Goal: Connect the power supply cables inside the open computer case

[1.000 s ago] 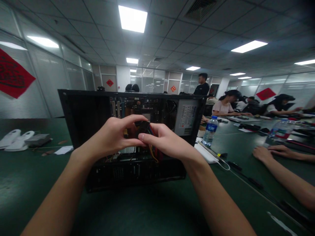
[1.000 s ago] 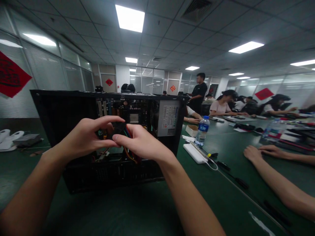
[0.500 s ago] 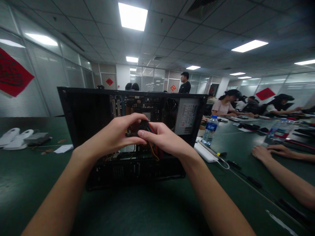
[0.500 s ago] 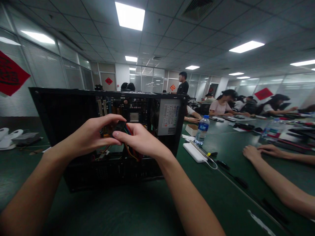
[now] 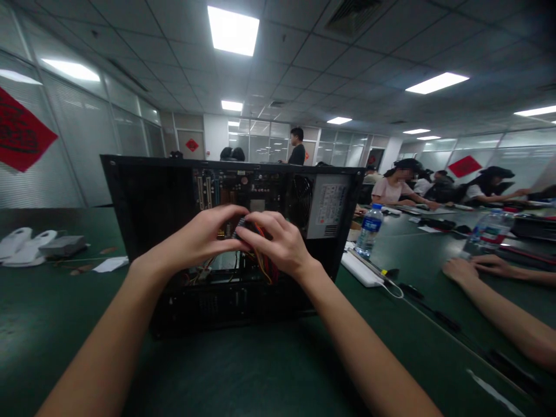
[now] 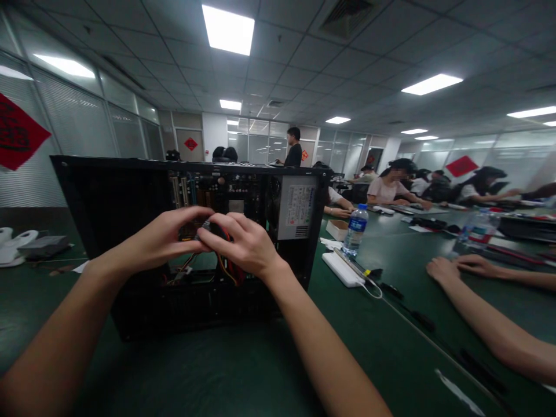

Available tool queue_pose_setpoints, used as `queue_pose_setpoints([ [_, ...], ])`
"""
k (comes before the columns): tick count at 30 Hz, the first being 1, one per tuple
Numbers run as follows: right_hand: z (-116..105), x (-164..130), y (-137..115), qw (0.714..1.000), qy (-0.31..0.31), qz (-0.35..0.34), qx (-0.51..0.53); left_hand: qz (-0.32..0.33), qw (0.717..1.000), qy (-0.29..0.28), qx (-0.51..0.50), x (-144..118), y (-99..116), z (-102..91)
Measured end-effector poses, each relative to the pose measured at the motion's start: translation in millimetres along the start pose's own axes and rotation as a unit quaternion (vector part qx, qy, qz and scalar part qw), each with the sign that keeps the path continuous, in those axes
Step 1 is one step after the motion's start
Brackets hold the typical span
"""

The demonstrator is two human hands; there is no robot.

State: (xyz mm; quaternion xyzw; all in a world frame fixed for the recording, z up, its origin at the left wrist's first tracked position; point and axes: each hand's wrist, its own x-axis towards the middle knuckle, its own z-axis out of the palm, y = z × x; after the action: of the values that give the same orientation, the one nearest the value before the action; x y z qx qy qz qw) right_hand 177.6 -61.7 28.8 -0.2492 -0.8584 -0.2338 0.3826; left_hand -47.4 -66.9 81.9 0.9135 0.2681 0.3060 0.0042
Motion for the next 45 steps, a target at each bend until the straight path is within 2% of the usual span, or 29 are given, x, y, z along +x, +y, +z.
queue_pose_setpoints([
  [2, 0.3, -0.2, -0.8, 0.999, -0.019, -0.033, -0.024, -0.013, 0.999, -0.026, -0.022, 0.7, -2.8, 4.1],
  [5, 2.0, -0.2, 0.5, 0.997, -0.039, -0.039, -0.049, -0.032, 0.997, -0.048, -0.044, 0.8, -8.5, 10.0],
  [10, 4.7, -1.8, 3.8, 0.995, -0.064, 0.011, -0.081, -0.025, 0.999, -0.024, -0.013, 1.3, -16.1, 15.2],
  [16, 8.2, -2.8, 4.9, 0.988, -0.053, 0.058, -0.131, 0.0, 0.993, 0.025, 0.119, 7.3, -11.9, 24.9],
  [20, 10.8, -1.8, 3.1, 0.982, -0.073, 0.09, -0.151, -0.004, 0.981, 0.038, 0.192, 13.2, -6.3, 38.1],
  [25, 11.0, 0.4, 1.5, 0.97, -0.123, 0.12, -0.174, -0.004, 0.982, 0.037, 0.183, 17.8, -9.5, 49.2],
  [32, 12.6, 4.1, 0.2, 0.964, -0.186, 0.136, -0.133, -0.002, 0.994, 0.026, 0.109, 16.7, -34.5, 57.1],
  [36, 17.7, 2.1, 5.9, 0.955, -0.203, 0.178, -0.124, -0.031, 0.992, 0.015, 0.12, 15.4, -47.5, 65.8],
  [40, 24.9, -4.4, 15.9, 0.936, -0.241, 0.231, -0.108, -0.045, 0.989, -0.026, 0.14, 14.5, -52.3, 75.0],
  [45, 36.7, -13.6, 25.7, 0.939, -0.238, 0.231, -0.089, -0.09, 0.978, -0.056, 0.18, 11.8, -57.7, 84.3],
])
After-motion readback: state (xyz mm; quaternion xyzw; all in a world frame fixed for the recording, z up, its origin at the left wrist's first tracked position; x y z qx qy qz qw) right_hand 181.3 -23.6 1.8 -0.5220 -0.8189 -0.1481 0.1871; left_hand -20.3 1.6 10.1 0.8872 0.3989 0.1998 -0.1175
